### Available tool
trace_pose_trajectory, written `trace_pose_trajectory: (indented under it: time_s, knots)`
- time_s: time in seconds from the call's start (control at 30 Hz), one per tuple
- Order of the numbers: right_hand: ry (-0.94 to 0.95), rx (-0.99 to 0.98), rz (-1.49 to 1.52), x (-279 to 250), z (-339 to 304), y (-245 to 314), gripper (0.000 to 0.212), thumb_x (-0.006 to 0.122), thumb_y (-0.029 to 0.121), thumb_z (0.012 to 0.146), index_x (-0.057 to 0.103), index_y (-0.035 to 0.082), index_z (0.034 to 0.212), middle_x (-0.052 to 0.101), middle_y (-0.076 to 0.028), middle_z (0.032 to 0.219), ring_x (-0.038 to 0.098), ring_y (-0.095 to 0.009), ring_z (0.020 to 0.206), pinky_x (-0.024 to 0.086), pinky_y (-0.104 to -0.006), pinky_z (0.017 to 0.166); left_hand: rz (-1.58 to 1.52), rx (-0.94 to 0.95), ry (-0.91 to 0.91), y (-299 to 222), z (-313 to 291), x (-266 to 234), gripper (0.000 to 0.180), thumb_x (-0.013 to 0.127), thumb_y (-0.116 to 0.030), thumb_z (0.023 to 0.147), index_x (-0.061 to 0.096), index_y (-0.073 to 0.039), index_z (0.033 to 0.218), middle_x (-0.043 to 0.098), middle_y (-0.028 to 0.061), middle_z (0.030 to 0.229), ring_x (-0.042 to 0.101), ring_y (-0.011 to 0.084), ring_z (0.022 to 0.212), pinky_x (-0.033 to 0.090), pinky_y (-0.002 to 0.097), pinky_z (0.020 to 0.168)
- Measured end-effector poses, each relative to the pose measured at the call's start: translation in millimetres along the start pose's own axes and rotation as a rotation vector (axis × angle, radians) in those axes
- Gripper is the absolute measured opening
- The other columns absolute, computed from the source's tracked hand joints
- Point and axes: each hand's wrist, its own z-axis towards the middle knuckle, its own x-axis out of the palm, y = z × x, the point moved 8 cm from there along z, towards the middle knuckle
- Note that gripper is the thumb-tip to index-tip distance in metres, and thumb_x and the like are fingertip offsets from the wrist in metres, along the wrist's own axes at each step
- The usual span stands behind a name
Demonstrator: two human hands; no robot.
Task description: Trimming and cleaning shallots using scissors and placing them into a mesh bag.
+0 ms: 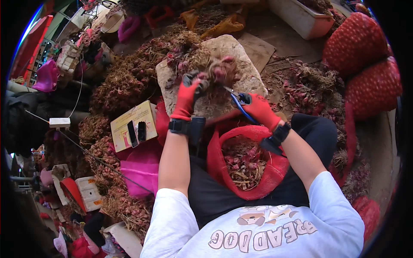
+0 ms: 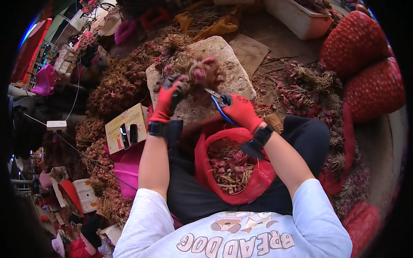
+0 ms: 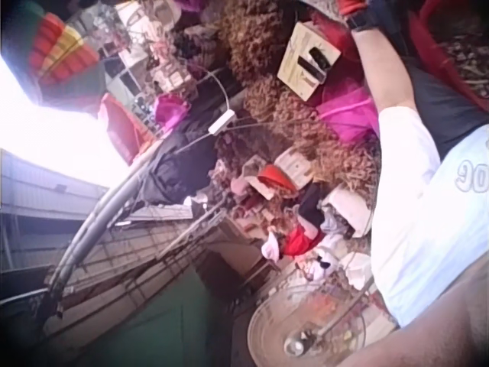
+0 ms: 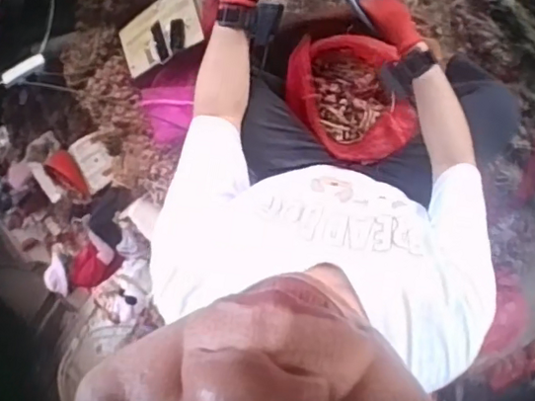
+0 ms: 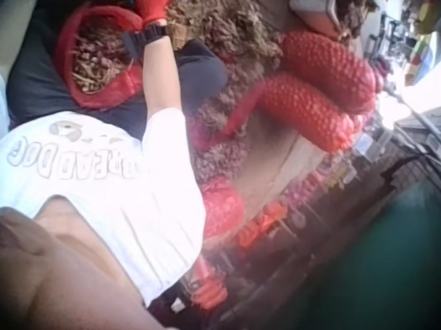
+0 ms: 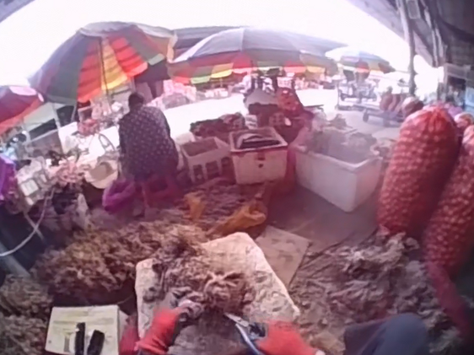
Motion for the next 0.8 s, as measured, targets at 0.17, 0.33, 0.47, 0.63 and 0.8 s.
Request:
trace_pose_trajectory:
  time_s: [0.17,0.33,0.47,0.63,0.8]
  knots:
    - [0.200,0.010,0.038,29,-16,-6,0.043,0.056,0.046,0.078,0.064,0.006,0.091,0.064,-0.019,0.085,0.061,-0.035,0.085,0.046,-0.0404,0.074,0.347,-0.194,-0.023,25,-20,-32,0.030,0.056,-0.007,0.085,0.052,-0.006,0.114,0.060,0.0035,0.090,0.057,0.0130,0.071,0.049,0.0266,0.061]
    - [0.634,0.156,0.444,40,-70,-5,0.043,0.057,0.048,0.082,0.063,0.006,0.091,0.064,-0.007,0.077,0.062,-0.016,0.073,0.046,-0.0338,0.066,0.686,-0.070,-0.018,11,-36,-30,0.029,0.062,-0.014,0.083,0.055,-0.006,0.111,0.061,0.0026,0.093,0.059,0.0129,0.076,0.050,0.0278,0.060]
    - [0.640,0.183,0.864,25,-102,23,0.047,0.056,0.048,0.085,0.062,0.001,0.091,0.061,-0.006,0.072,0.059,-0.012,0.062,0.047,-0.0278,0.055,0.433,-0.291,-0.044,17,-41,-16,0.031,0.065,-0.012,0.081,0.055,-0.004,0.110,0.061,0.0029,0.095,0.060,0.0131,0.078,0.051,0.0288,0.058]
    - [0.563,0.533,0.867,53,-84,32,0.057,0.059,0.050,0.083,0.061,-0.005,0.097,0.059,-0.007,0.065,0.055,-0.014,0.047,0.043,-0.0253,0.041,0.475,-0.114,0.108,22,-40,-9,0.032,0.063,-0.009,0.081,0.055,-0.004,0.111,0.062,0.0040,0.097,0.061,0.0139,0.073,0.049,0.0270,0.056]
    - [0.344,0.430,1.187,41,-64,14,0.023,0.062,0.022,0.085,0.063,0.007,0.102,0.057,0.005,0.068,0.047,0.001,0.047,0.034,-0.0145,0.038,0.398,-0.220,0.128,22,-48,-16,0.029,0.059,-0.006,0.082,0.056,-0.004,0.110,0.056,0.0026,0.097,0.052,0.0102,0.080,0.044,0.0233,0.066]
